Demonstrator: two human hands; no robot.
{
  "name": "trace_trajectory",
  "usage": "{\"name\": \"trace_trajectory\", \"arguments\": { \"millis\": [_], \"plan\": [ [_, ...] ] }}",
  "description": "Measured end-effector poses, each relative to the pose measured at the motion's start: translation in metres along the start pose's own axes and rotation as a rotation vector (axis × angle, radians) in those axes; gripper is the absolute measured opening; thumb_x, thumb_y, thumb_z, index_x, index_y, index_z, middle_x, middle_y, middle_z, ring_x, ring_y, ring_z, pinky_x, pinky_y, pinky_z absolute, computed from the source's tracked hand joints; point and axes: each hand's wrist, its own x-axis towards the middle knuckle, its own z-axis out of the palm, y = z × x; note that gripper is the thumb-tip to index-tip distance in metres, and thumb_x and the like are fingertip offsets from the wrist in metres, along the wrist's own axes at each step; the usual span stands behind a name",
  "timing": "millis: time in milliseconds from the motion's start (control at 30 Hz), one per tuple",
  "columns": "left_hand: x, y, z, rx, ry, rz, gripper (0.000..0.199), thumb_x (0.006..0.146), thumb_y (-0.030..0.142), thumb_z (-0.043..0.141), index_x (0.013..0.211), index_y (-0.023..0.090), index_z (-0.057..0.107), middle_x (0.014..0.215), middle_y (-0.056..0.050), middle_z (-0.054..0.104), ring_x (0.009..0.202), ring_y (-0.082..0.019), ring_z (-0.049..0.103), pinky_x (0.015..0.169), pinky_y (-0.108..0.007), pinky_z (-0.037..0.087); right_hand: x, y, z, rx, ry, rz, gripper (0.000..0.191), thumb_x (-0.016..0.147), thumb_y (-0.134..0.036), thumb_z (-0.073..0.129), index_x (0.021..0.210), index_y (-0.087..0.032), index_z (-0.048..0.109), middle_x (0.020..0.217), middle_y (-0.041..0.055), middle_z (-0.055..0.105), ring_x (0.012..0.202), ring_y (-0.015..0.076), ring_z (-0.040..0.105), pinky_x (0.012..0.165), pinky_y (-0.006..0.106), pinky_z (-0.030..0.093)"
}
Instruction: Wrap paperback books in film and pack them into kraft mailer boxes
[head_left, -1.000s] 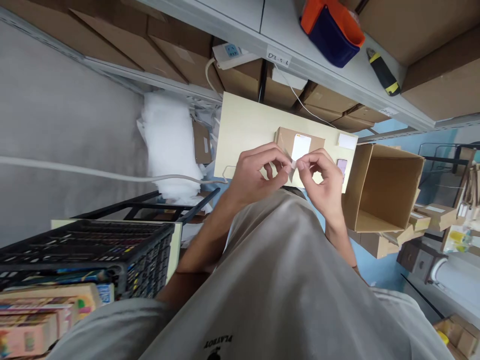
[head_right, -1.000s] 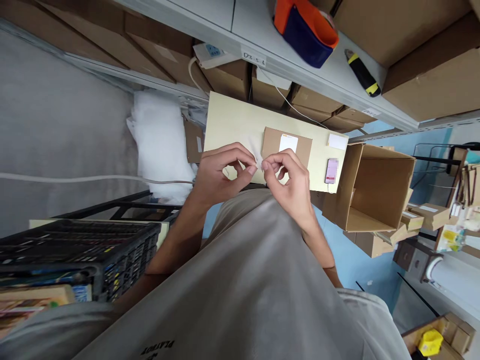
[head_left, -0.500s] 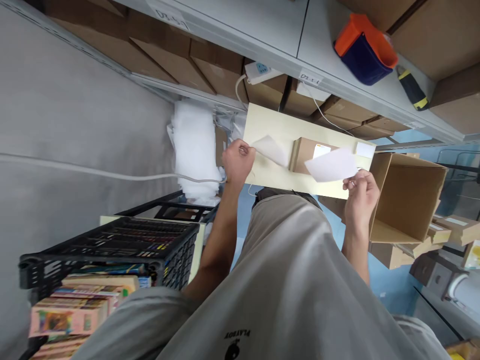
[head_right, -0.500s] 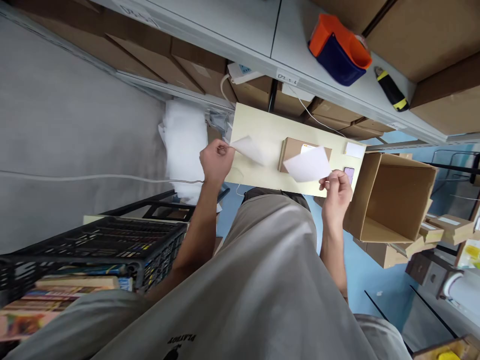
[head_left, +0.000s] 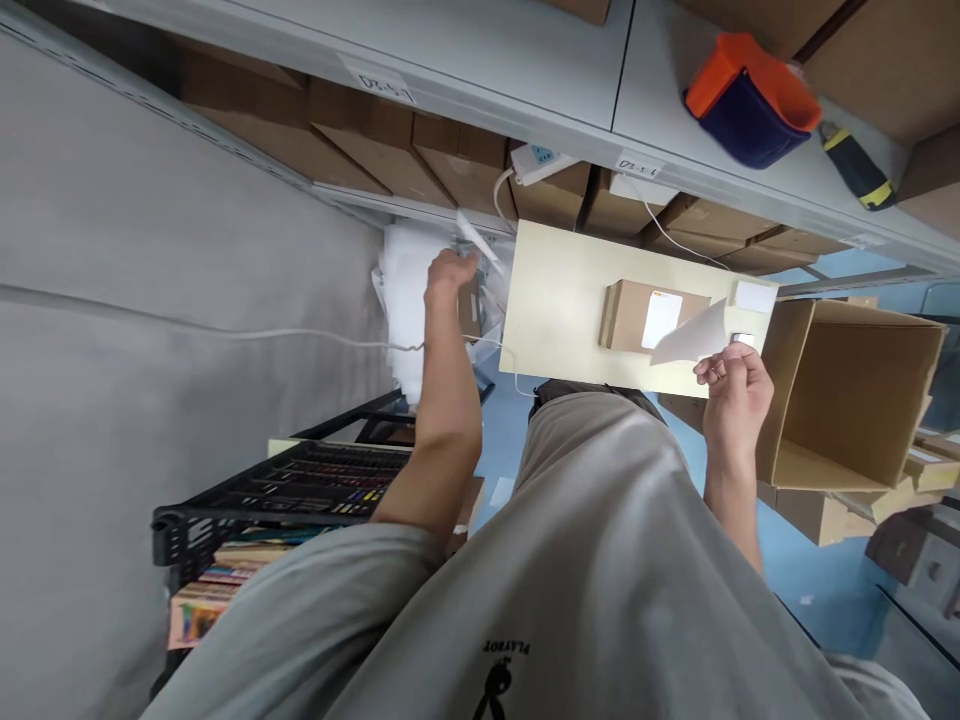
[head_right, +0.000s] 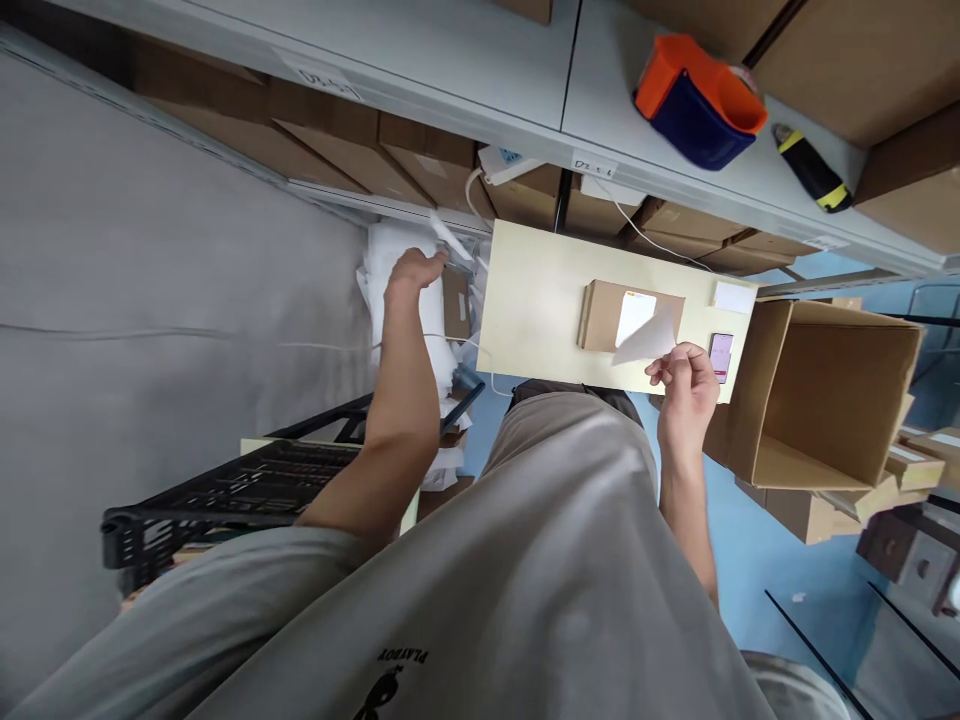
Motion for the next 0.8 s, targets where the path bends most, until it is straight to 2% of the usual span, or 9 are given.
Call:
{"name": "trace_trajectory", "arguments": {
  "millis": [67,133,200,333,433,500,600,700,800],
  "plan": [
    [-0.007,0.017,0.01,0.007,-0.002,-0.092,0.02,0.091,0.032,0.078,0.101,0.017,0.072,0.125,-0.029,0.081,0.129,-0.043,0.075,0.114,-0.056,0.053,0.002,0.001,-0.001,0.034,0.023,-0.006,0.033,0.094,-0.052,0.081,0.087,-0.027,0.061,0.074,-0.0045,0.059,0.066,0.0141,0.065,0.061,0.029,0.049],
    [-0.04,0.041,0.024,-0.109,0.006,0.062,0.029,0.093,0.032,0.079,0.117,0.016,0.074,0.136,-0.025,0.08,0.134,-0.039,0.074,0.119,-0.052,0.053,0.004,0.004,-0.002,0.06,0.035,-0.004,0.035,0.094,-0.053,0.082,0.087,-0.027,0.06,0.074,-0.0048,0.059,0.065,0.0136,0.064,0.06,0.028,0.049],
    [-0.094,0.067,0.04,-0.307,-0.096,0.268,0.035,0.097,0.039,0.077,0.126,0.019,0.075,0.139,-0.019,0.08,0.13,-0.033,0.076,0.115,-0.047,0.058,0.007,0.007,-0.001,0.067,0.026,0.01,0.035,0.095,-0.055,0.08,0.088,-0.027,0.06,0.075,-0.0044,0.06,0.065,0.0135,0.063,0.06,0.029,0.048],
    [-0.217,0.106,0.067,-0.612,-0.426,0.657,0.038,0.106,0.052,0.071,0.129,0.023,0.076,0.14,-0.015,0.08,0.132,-0.028,0.077,0.114,-0.043,0.062,0.011,0.013,0.003,0.095,-0.024,0.046,0.036,0.095,-0.056,0.079,0.089,-0.027,0.059,0.079,-0.0035,0.063,0.068,0.0139,0.066,0.06,0.028,0.049],
    [-0.273,0.116,0.082,-0.666,-0.412,0.808,0.036,0.108,0.049,0.072,0.133,0.024,0.075,0.14,-0.014,0.081,0.13,-0.027,0.078,0.112,-0.044,0.064,0.015,0.015,0.005,0.166,-0.053,0.098,0.04,0.092,-0.059,0.084,0.09,-0.028,0.059,0.079,-0.0043,0.063,0.068,0.013,0.066,0.061,0.027,0.05],
    [-0.285,0.118,0.093,-0.615,-0.299,0.868,0.033,0.107,0.045,0.077,0.132,0.024,0.075,0.135,-0.013,0.082,0.128,-0.026,0.079,0.111,-0.042,0.065,0.019,0.016,0.003,0.21,-0.079,0.143,0.042,0.09,-0.06,0.086,0.09,-0.028,0.059,0.079,-0.0045,0.063,0.069,0.0131,0.066,0.061,0.026,0.051],
    [-0.283,0.118,0.112,-0.535,-0.141,0.967,0.019,0.107,0.037,0.078,0.123,0.025,0.076,0.123,-0.009,0.085,0.12,-0.024,0.081,0.107,-0.04,0.066,0.025,0.017,-0.005,0.256,-0.144,0.205,0.044,0.091,-0.062,0.087,0.089,-0.028,0.058,0.081,-0.0037,0.064,0.073,0.0135,0.067,0.062,0.027,0.052],
    [-0.279,0.121,0.126,-0.458,-0.051,1.067,0.005,0.11,0.03,0.074,0.113,0.026,0.076,0.115,-0.006,0.086,0.111,-0.021,0.083,0.101,-0.038,0.066,0.031,0.019,-0.016,0.296,-0.201,0.243,0.044,0.092,-0.061,0.087,0.088,-0.028,0.058,0.083,-0.003,0.065,0.073,0.0135,0.066,0.063,0.027,0.053],
    [-0.282,0.127,0.134,-0.364,0.007,1.106,0.007,0.111,0.03,0.072,0.109,0.026,0.077,0.111,-0.005,0.087,0.106,-0.021,0.083,0.096,-0.037,0.066,0.037,0.025,-0.028,0.337,-0.239,0.263,0.043,0.092,-0.06,0.088,0.088,-0.028,0.059,0.085,-0.0026,0.066,0.072,0.0135,0.064,0.063,0.028,0.053]
  ]
}}
